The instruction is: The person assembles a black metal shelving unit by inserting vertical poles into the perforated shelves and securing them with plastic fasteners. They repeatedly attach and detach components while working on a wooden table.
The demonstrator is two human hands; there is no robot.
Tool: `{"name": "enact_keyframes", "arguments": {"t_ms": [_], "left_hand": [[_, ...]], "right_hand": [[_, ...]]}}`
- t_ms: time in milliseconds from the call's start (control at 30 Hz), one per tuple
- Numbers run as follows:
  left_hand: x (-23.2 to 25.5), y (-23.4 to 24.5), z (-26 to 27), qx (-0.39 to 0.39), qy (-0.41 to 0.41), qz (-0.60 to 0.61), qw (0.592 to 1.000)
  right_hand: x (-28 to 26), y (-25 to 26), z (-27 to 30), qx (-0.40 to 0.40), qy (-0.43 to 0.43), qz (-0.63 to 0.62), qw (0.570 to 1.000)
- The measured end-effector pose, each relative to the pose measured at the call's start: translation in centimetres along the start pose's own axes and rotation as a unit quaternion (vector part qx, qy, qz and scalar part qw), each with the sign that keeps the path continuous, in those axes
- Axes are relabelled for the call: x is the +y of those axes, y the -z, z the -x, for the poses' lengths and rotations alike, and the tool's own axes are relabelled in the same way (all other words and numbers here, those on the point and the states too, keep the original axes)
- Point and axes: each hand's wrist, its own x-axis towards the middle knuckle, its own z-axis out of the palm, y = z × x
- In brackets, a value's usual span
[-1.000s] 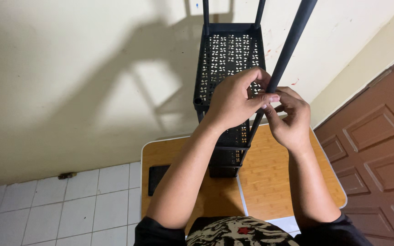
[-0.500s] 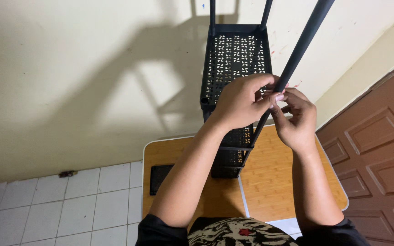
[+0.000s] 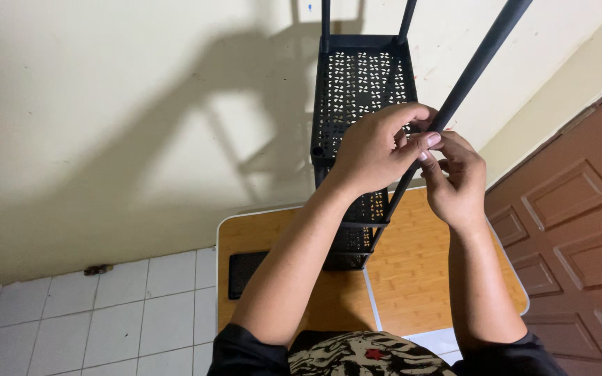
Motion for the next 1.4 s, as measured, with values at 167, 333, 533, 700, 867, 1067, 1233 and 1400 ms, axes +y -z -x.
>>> {"name": "enact_keyframes", "arguments": {"t_ms": [167,333,533,700,867,1067,1233,1400], "left_hand": [[-0.6,-0.3,0.0,0.018,-0.044,-0.004,0.999],[-0.6,-0.1,-0.2,0.0,-0.036,0.017,0.999],[-0.6,0.1,-0.3,-0.029,-0.011,0.042,0.999],[-1.5,-0.2,-0.6,-0.036,-0.033,0.042,0.998],[-2.3,-0.4,-1.5,-0.022,-0.069,0.133,0.989],[-2.2,1.4,-2.3,0.028,-0.072,0.176,0.981],[-1.6,5.1,-1.5,0.077,-0.136,0.292,0.943],[-1.4,9.9,0.2,0.128,-0.088,0.247,0.956]], "right_hand": [[-0.7,-0.2,0.2,-0.008,0.009,0.017,1.0],[-1.2,-0.6,0.6,-0.006,0.009,0.045,0.999],[-0.8,-0.6,0.5,-0.002,-0.009,0.009,1.0],[0.0,-0.4,0.1,0.019,-0.04,-0.027,0.999],[0.9,0.1,-0.5,0.032,-0.055,-0.065,0.996],[0.8,1.3,-1.3,0.06,-0.04,-0.015,0.997],[-0.9,1.3,-1.5,0.086,-0.03,0.103,0.991],[-2.7,0.9,-1.4,0.089,0.063,0.185,0.977]]}}
